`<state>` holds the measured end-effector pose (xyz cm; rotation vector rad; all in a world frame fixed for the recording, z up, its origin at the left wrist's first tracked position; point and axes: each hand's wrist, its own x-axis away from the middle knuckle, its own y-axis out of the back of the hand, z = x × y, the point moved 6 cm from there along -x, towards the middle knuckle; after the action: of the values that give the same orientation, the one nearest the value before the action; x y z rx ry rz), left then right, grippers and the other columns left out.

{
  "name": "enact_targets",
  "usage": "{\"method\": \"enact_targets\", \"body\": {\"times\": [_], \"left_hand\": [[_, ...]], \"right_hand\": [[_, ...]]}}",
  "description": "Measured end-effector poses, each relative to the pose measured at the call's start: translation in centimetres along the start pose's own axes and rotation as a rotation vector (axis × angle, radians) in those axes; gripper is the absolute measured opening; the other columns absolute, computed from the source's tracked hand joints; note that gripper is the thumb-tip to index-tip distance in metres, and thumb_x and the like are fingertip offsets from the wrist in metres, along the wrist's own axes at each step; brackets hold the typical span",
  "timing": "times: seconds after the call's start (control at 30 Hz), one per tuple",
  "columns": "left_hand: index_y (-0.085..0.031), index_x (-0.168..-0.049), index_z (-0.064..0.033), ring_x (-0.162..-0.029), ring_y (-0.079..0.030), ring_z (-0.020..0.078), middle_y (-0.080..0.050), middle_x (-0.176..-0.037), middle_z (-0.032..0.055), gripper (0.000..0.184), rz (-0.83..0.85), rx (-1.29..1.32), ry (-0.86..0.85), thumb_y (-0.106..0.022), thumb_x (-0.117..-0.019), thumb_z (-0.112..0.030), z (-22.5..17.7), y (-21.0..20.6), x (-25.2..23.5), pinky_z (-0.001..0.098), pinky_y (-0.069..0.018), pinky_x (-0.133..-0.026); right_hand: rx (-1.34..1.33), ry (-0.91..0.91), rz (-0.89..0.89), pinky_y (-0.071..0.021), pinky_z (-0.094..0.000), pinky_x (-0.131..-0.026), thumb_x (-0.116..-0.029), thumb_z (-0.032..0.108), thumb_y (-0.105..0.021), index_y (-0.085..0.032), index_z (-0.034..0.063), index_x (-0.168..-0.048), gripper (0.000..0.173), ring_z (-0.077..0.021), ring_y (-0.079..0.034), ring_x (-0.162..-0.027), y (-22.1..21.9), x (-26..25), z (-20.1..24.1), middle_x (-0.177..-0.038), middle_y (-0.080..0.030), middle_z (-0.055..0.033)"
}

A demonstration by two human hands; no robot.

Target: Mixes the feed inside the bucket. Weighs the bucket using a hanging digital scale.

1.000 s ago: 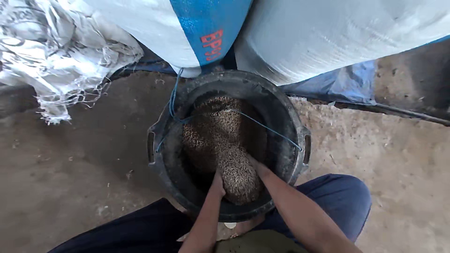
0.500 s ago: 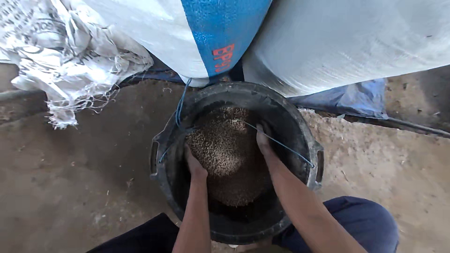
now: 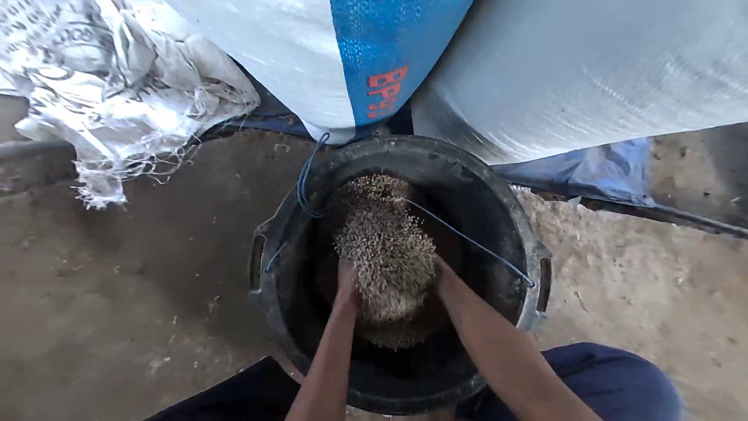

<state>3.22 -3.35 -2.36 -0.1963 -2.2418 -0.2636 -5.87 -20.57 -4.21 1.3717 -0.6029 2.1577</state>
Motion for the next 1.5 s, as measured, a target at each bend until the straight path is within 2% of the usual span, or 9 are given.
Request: {"method": "enact_targets", "body": {"times": [0.27,0.47,0.63,0.8,0.9,1.0,1.1,1.23,1.5], "left_hand": [[-0.043,-0.148,0.007,-0.141,-0.046,0.0356,-0.048,-0.149,0.0283,0.048,-0.427,-0.31,-0.043,-0.041,-0.1113,-0.024,3.8,4.4,-0.6,0.0479,-0.0345,-0.118],[-0.036,-0.157,-0.0104,-0.149,-0.034,0.0299,-0.037,-0.161,0.0155,0.065,-0.329,0.131,-0.056,-0.037,-0.1085,-0.052,2.5,1.0,-9.0,0.0554,-0.0319,-0.118],[-0.041,-0.155,-0.0164,-0.145,-0.038,0.0352,-0.042,-0.157,0.0156,0.087,-0.044,0.025,0.12,-0.046,-0.093,-0.077,0.3,-1.9,-9.4,0.0665,-0.0346,-0.112],[-0.052,-0.143,-0.0078,-0.115,-0.061,0.0281,-0.062,-0.131,0.0182,0.053,-0.034,-0.033,0.012,-0.054,-0.1053,-0.044,-1.1,-2.0,-4.4,0.0499,-0.0518,-0.095],[-0.062,-0.136,-0.0046,-0.13,-0.057,0.0295,-0.06,-0.139,0.0197,0.047,-0.201,-0.364,-0.147,-0.06,-0.1031,-0.037,0.5,1.4,-0.1,0.0482,-0.0448,-0.109],[-0.027,-0.162,-0.0158,-0.152,-0.022,0.0436,-0.017,-0.167,0.0249,0.097,-0.213,-0.341,0.213,-0.065,-0.0896,-0.067,6.1,3.7,2.6,0.0662,-0.0296,-0.116],[-0.006,-0.165,-0.0216,-0.151,-0.026,0.0395,-0.02,-0.167,0.0203,0.115,-0.189,-0.016,0.444,-0.07,-0.0834,-0.07,9.8,2.6,2.4,0.0698,-0.0329,-0.113],[-0.047,-0.15,-0.012,-0.136,-0.051,0.0288,-0.053,-0.148,0.0145,0.072,-0.038,0.182,0.394,-0.059,-0.0972,-0.06,9.1,-1.5,0.7,0.0569,-0.0463,-0.107],[-0.041,-0.146,-0.0023,-0.106,-0.062,0.0187,-0.06,-0.125,0.0164,0.04,0.04,0.043,0.232,-0.032,-0.112,-0.02,3.2,-1.8,4.4,0.0372,-0.0554,-0.086]], "right_hand": [[1.145,0.297,-0.29,-0.04,-0.0514,-0.116,-0.1031,0.026,-0.058,-0.048,0.0017,-0.15,0.054,-0.038,-0.053,-0.137,1.8,-2.6,4.7,-0.147,-0.054,-0.0254],[0.68,0.668,-0.405,-0.0352,-0.0494,-0.12,-0.111,0.017,-0.042,-0.057,-0.0092,-0.138,0.041,-0.0381,-0.051,-0.139,-0.5,-11.3,8.8,-0.142,-0.057,-0.0288],[0.49,0.339,-0.01,-0.0346,-0.0478,-0.119,-0.1136,0.022,-0.03,-0.042,-0.0057,-0.151,0.048,-0.0324,-0.044,-0.143,-4.9,-13.9,6.4,-0.154,-0.046,-0.026],[0.229,0.155,0.042,-0.0491,-0.0336,-0.101,-0.114,0.022,-0.028,-0.045,-0.0055,-0.144,0.044,-0.0197,-0.059,-0.118,-1.8,-3.0,3.6,-0.136,-0.057,-0.0208],[0.899,0.242,0.074,-0.0376,-0.0454,-0.117,-0.109,0.019,-0.051,-0.05,-0.0045,-0.146,0.044,-0.0322,-0.051,-0.137,-1.6,-2.5,6.6,-0.147,-0.054,-0.0257],[1.244,0.339,-0.003,-0.0415,-0.0621,-0.111,-0.1052,0.043,-0.056,-0.06,0.0132,-0.143,0.049,-0.0373,-0.057,-0.132,0.6,-6.0,8.0,-0.141,-0.062,-0.0182],[1.05,0.348,-0.055,-0.0473,-0.0595,-0.105,-0.1068,0.042,-0.053,-0.066,0.0114,-0.135,0.043,-0.0351,-0.063,-0.122,2.4,-7.5,5.8,-0.131,-0.067,-0.0179],[0.752,0.179,0.071,-0.0349,-0.0509,-0.12,-0.1087,0.039,-0.049,-0.055,0.0021,-0.144,0.052,-0.0307,-0.046,-0.143,1.8,-6.9,2.2,-0.151,-0.052,-0.0197],[0.39,0.118,0.161,-0.0494,-0.0275,-0.102,-0.1102,0.013,-0.04,-0.042,-0.0014,-0.149,0.042,-0.012,-0.059,-0.119,1.2,1.2,0.5,-0.137,-0.058,-0.0153]]}}
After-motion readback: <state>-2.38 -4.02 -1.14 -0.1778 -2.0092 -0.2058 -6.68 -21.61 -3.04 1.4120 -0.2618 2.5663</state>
